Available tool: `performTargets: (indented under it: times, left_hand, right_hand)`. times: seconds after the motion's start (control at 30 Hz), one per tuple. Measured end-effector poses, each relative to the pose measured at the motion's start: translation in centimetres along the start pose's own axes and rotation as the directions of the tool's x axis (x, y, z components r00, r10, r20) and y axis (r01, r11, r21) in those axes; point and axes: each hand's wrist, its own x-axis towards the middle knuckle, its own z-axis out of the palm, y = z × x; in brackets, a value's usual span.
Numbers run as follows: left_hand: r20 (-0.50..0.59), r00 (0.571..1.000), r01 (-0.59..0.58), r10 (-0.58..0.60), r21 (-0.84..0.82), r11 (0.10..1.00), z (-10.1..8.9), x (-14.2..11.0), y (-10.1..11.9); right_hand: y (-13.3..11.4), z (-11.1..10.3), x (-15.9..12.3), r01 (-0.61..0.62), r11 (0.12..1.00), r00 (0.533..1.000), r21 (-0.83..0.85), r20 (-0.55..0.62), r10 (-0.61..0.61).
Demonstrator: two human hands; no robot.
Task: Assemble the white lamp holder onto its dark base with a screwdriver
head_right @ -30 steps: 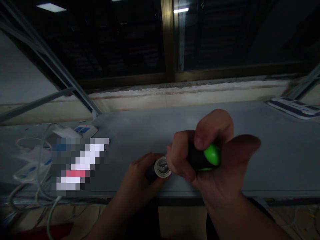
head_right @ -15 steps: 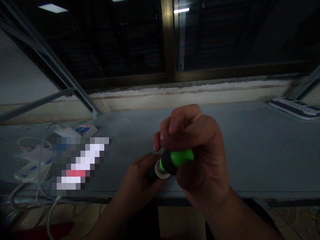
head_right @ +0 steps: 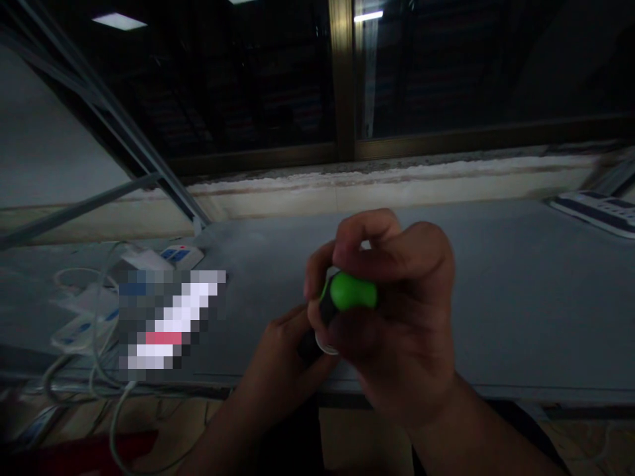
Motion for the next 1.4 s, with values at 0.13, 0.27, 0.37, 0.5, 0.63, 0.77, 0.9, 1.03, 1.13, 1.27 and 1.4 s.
performTargets:
  times: [0.13, 0.27, 0.37, 0.5, 0.63, 0.77, 0.9, 1.03, 1.13, 1.27, 1.4]
  left_hand:
    - [-0.006, 1.0, -0.013, 0.013, -0.002, 1.0, 0.1, 0.0, -0.1]
    - [0.014, 1.0, 0.0, 0.0, 0.016, 1.0, 0.0, -0.1, -0.1]
    - [0.013, 1.0, -0.005, 0.005, 0.02, 1.0, 0.0, -0.1, 0.0]
    - [0.004, 1.0, -0.017, 0.017, 0.005, 1.0, 0.0, -0.1, 0.0]
    - [0.012, 1.0, -0.021, 0.021, 0.001, 1.0, 0.0, -0.1, 0.0]
    - [0.013, 1.0, -0.004, 0.003, 0.024, 1.0, -0.1, -0.1, 0.0]
    - [0.014, 1.0, -0.005, 0.005, 0.001, 1.0, -0.1, 0.0, 0.1]
    - [0.002, 1.0, -0.014, 0.015, -0.019, 1.0, -0.1, 0.0, 0.0]
    - [0.018, 1.0, -0.002, 0.002, -0.002, 1.0, -0.1, 0.0, 0.0]
    - [0.038, 0.999, 0.013, -0.014, 0.019, 1.0, -0.1, 0.0, 0.0]
    - [0.015, 1.0, 0.0, 0.0, 0.002, 1.0, -0.2, 0.0, 0.1]
  right_hand:
    - [-0.4, -0.3, 0.6, -0.133, 0.991, 0.98, 0.012, 0.152, 0.13]
    - [-0.6, -0.8, 0.3, -0.214, 0.962, 0.965, 0.171, 0.189, 0.181]
    - [0.0, -0.8, -0.4, -0.113, 0.976, 0.98, 0.184, 0.183, 0.079]
    - [0.3, -0.7, -0.1, 0.003, 1.0, 0.993, 0.008, 0.12, -0.004]
    - [-0.3, -0.9, 0.8, -0.195, 0.981, 0.963, 0.018, 0.194, 0.188]
    - [-0.4, -1.2, 0.5, -0.275, 0.948, 0.949, 0.162, 0.206, 0.241]
    - [0.1, -1.0, 0.1, -0.073, 0.992, 0.99, 0.107, 0.127, 0.059]
    - [0.1, -0.7, 0.5, -0.14, 0.99, 0.983, 0.021, 0.121, 0.136]
    - [-0.2, -0.8, 0.7, -0.24, 0.965, 0.961, 0.11, 0.169, 0.22]
    - [-0.1, -1.0, 0.4, -0.181, 0.968, 0.975, 0.176, 0.163, 0.153]
    - [0.1, -1.1, 0.6, -0.067, 0.997, 0.99, 0.041, 0.123, 0.061]
